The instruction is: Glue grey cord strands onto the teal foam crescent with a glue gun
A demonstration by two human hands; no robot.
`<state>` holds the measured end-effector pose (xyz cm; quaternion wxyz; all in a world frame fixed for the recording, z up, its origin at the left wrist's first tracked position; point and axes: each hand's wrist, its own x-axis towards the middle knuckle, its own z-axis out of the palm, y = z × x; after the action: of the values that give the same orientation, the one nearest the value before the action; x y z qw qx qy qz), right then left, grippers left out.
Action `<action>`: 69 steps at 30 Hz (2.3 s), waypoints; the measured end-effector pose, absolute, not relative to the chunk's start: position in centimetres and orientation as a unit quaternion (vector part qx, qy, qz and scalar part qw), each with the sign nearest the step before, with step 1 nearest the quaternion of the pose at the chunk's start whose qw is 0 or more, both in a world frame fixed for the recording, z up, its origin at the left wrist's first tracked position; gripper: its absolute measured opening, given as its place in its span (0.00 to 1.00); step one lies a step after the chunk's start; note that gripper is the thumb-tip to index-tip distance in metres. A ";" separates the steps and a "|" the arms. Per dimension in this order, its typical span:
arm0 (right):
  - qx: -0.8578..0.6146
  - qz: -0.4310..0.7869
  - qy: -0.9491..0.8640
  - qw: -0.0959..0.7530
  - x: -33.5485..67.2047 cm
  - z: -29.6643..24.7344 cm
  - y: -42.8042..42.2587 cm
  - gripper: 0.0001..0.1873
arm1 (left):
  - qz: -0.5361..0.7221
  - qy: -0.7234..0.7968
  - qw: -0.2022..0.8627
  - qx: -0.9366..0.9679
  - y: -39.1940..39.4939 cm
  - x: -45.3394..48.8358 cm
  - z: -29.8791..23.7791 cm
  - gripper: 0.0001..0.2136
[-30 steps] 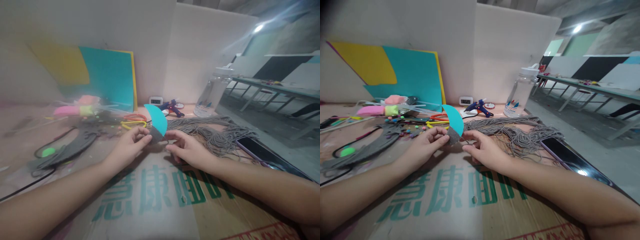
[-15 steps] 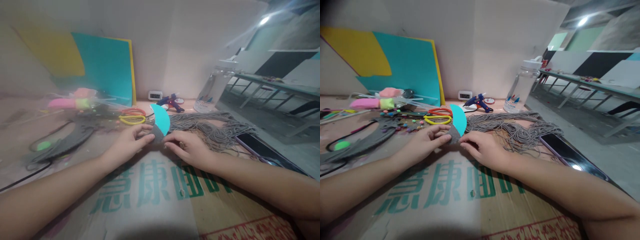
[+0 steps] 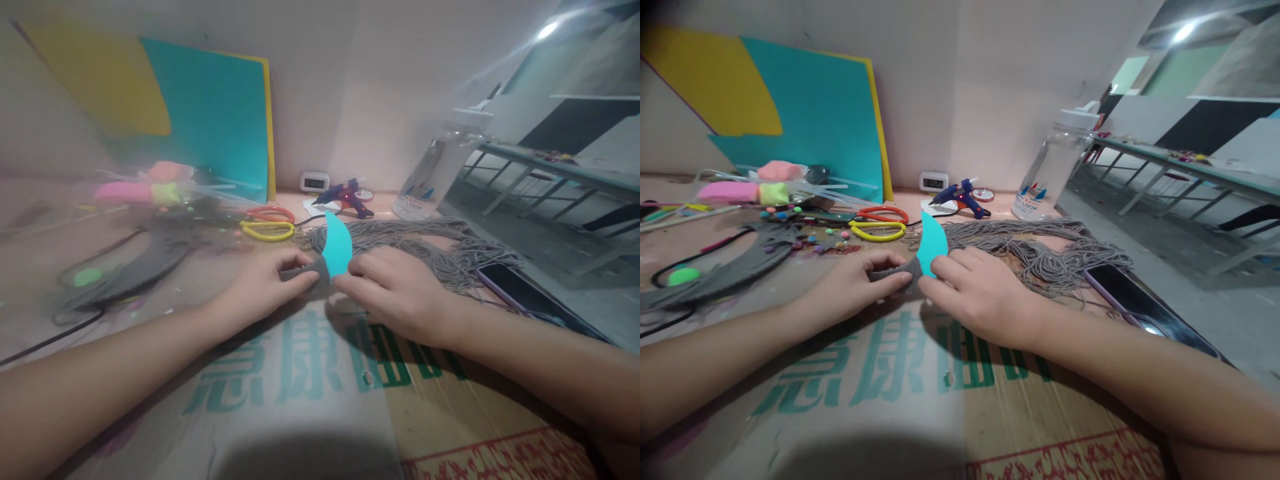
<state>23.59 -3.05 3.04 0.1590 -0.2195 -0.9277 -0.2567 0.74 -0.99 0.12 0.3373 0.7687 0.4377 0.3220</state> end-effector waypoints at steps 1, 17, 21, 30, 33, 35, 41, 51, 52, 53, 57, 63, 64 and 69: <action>-0.231 -0.257 -0.925 0.160 23.7 3.3 -3.0 0.14 | 0.319 0.424 0.346 0.774 -1.0 0.7 0.0 0.10; -0.326 -0.053 -0.886 0.326 25.1 6.6 -0.4 0.05 | 0.248 0.311 0.434 0.808 -1.2 0.6 -0.6 0.11; -0.357 0.075 -0.870 0.332 25.0 5.9 0.7 0.06 | 0.216 0.280 0.422 0.835 -1.3 0.6 -0.4 0.11; -0.403 0.240 -0.783 0.409 23.7 0.5 1.5 0.10 | 0.261 0.324 0.470 0.778 -1.4 0.7 -0.4 0.08; -0.388 0.258 -0.764 0.447 23.7 -0.1 1.3 0.13 | 0.317 0.383 0.514 0.699 -1.3 0.8 -0.7 0.10; -0.393 0.242 -0.749 0.475 23.7 -0.1 0.9 0.08 | 0.341 0.403 0.525 0.668 -1.1 0.9 -0.8 0.12; -0.353 0.120 -0.807 0.458 23.4 0.5 -1.1 0.03 | 0.368 0.377 0.544 0.653 -0.3 0.6 -1.1 0.13; -0.253 0.016 -0.862 0.440 23.4 0.8 -1.6 0.11 | 0.361 0.388 0.541 0.653 -0.2 0.7 -1.1 0.14; -0.255 0.015 -0.861 0.439 23.4 0.8 -1.6 0.11 | 0.360 0.388 0.540 0.654 -0.2 0.7 -1.1 0.14; -0.259 0.015 -0.860 0.439 23.4 0.8 -1.6 0.11 | 0.360 0.386 0.541 0.655 -0.2 0.7 -1.2 0.14; -0.263 0.020 -0.860 0.437 23.4 0.8 -1.6 0.11 | 0.359 0.380 0.545 0.656 -0.3 0.7 -1.2 0.13; -0.260 0.007 -0.867 0.426 23.4 0.8 -1.5 0.12 | 0.359 0.382 0.540 0.658 -0.4 0.7 -0.9 0.12; -0.258 0.004 -0.868 0.423 23.4 0.8 -1.5 0.12 | 0.359 0.383 0.542 0.657 -0.4 0.7 -0.9 0.13; -0.255 0.007 -0.862 0.438 23.4 0.8 -1.5 0.12 | 0.364 0.390 0.548 0.644 -0.4 0.8 -0.9 0.14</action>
<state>23.41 -1.53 0.83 0.4381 -0.2553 -0.8619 0.0070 0.76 -0.43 -0.94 0.5485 0.6444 0.3897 0.3635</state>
